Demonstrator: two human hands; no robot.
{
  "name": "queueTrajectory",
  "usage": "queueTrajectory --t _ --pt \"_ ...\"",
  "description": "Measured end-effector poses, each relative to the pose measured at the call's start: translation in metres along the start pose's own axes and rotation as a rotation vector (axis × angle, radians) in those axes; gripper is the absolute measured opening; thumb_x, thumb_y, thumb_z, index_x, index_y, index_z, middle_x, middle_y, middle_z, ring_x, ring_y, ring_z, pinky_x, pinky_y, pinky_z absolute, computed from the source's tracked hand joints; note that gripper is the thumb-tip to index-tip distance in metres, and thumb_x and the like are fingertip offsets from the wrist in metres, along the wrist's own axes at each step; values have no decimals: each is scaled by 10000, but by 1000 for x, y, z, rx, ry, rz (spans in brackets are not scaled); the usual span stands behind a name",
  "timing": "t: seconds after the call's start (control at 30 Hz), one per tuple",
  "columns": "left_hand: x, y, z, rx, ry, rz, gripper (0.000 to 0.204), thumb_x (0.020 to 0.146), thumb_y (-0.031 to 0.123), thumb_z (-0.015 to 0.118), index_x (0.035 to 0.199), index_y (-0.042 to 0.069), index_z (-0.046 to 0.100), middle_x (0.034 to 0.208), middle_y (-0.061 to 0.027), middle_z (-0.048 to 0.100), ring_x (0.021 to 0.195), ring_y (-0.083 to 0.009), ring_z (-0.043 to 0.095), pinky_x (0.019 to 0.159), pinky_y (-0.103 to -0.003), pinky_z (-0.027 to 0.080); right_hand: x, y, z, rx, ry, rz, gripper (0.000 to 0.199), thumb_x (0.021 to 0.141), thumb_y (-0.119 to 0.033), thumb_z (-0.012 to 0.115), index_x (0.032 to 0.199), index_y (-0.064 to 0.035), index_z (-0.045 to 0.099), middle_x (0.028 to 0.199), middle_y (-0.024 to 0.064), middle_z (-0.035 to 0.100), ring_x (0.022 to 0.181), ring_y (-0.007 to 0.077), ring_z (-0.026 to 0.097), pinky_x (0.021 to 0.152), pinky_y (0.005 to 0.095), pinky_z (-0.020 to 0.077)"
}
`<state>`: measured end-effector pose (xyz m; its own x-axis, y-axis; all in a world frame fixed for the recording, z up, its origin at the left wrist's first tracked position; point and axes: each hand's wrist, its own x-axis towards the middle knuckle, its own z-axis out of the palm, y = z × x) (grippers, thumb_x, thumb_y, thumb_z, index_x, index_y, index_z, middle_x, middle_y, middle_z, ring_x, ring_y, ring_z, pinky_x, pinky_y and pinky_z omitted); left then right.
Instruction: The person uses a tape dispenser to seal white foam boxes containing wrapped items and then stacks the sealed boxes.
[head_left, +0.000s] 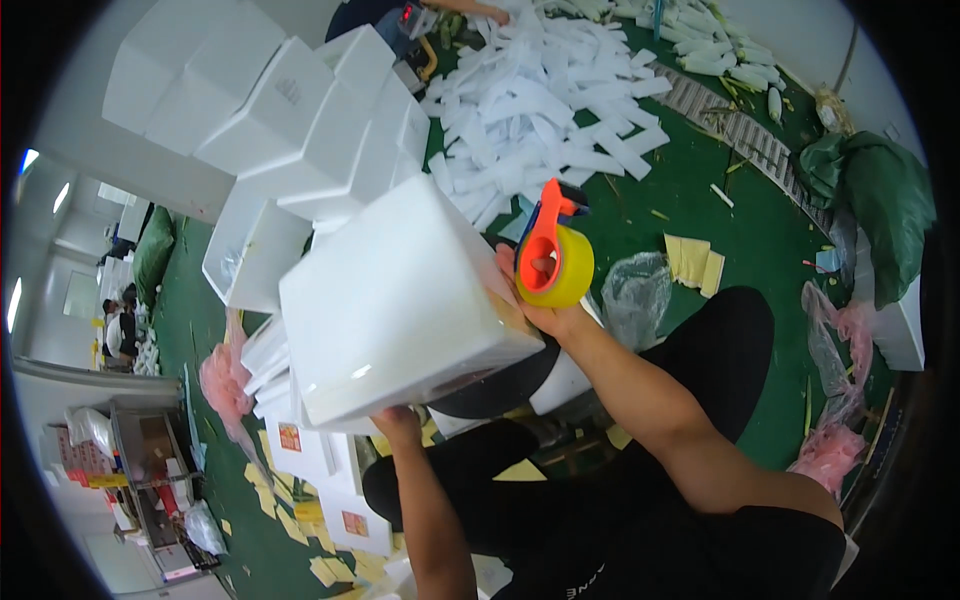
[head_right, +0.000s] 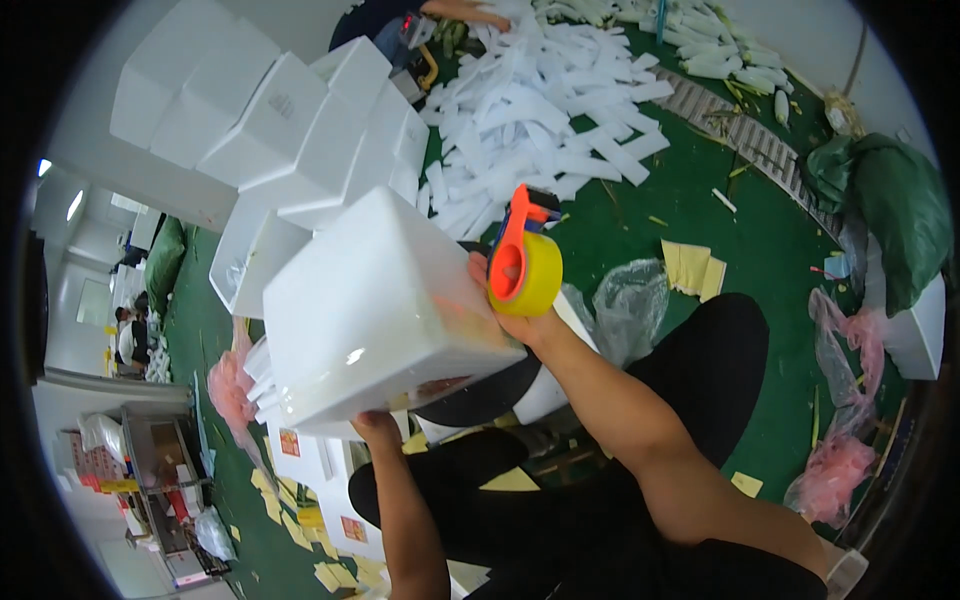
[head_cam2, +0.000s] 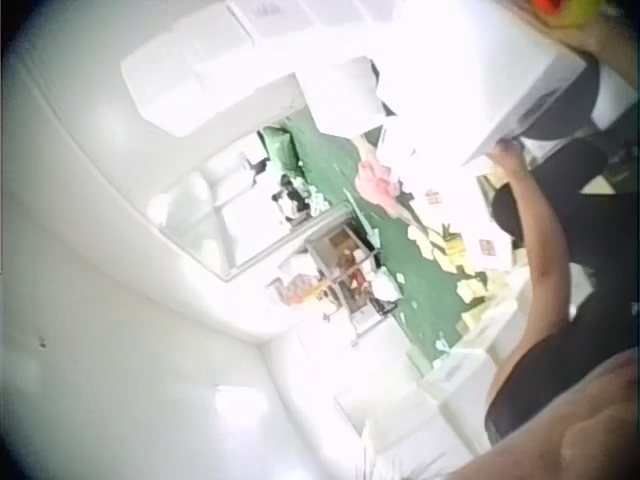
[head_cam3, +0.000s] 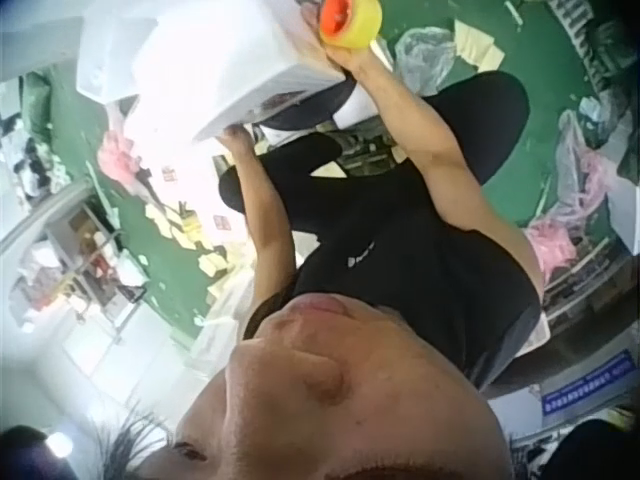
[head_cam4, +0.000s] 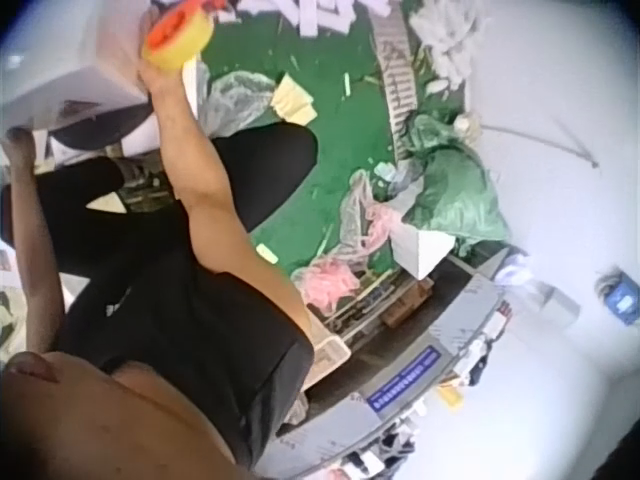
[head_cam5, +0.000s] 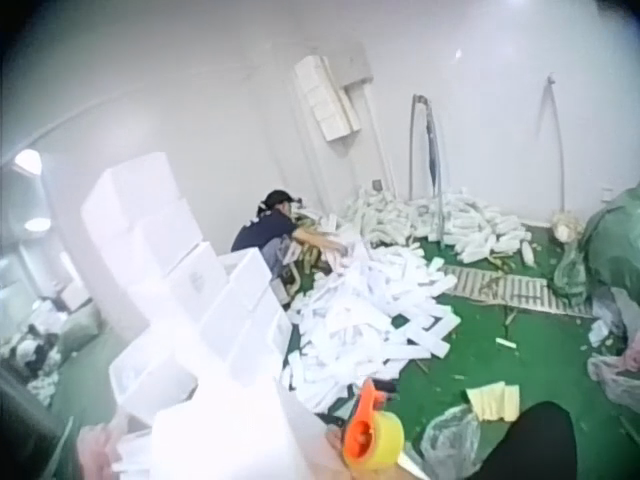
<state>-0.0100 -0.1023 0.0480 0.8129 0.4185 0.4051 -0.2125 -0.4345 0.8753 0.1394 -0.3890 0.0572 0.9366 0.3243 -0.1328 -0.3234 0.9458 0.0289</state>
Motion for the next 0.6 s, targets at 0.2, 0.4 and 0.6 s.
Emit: queueTrajectory --t 0.2,0.4,0.6 --pt "40 -64 -97 -102 -359 -359 987 781 765 506 1350 -31 369 1371 -146 433 1262 -277 426 1073 -450 334 -21 -3 8 -50 -44 26 289 969 -222 476 1214 -82 540 1143 136 620 1062 286 613 1028 453 433" --pt "139 136 -89 364 164 445 483 977 310 403 1297 -46 470 1330 -188 503 1212 -322 499 1040 -438 400 -110 -83 23 -664 409 -250 431 860 -61 636 1272 -63 509 1074 79 636 941 168 641 786 305 536" --pt "228 294 88 964 -1267 1215 583 913 557 442 1316 140 503 1384 -195 463 1314 -409 397 1109 -506 265 -62 -78 59 -1619 110 -119 544 813 -177 657 1312 -19 510 958 124 667 806 170 617 729 284 490"
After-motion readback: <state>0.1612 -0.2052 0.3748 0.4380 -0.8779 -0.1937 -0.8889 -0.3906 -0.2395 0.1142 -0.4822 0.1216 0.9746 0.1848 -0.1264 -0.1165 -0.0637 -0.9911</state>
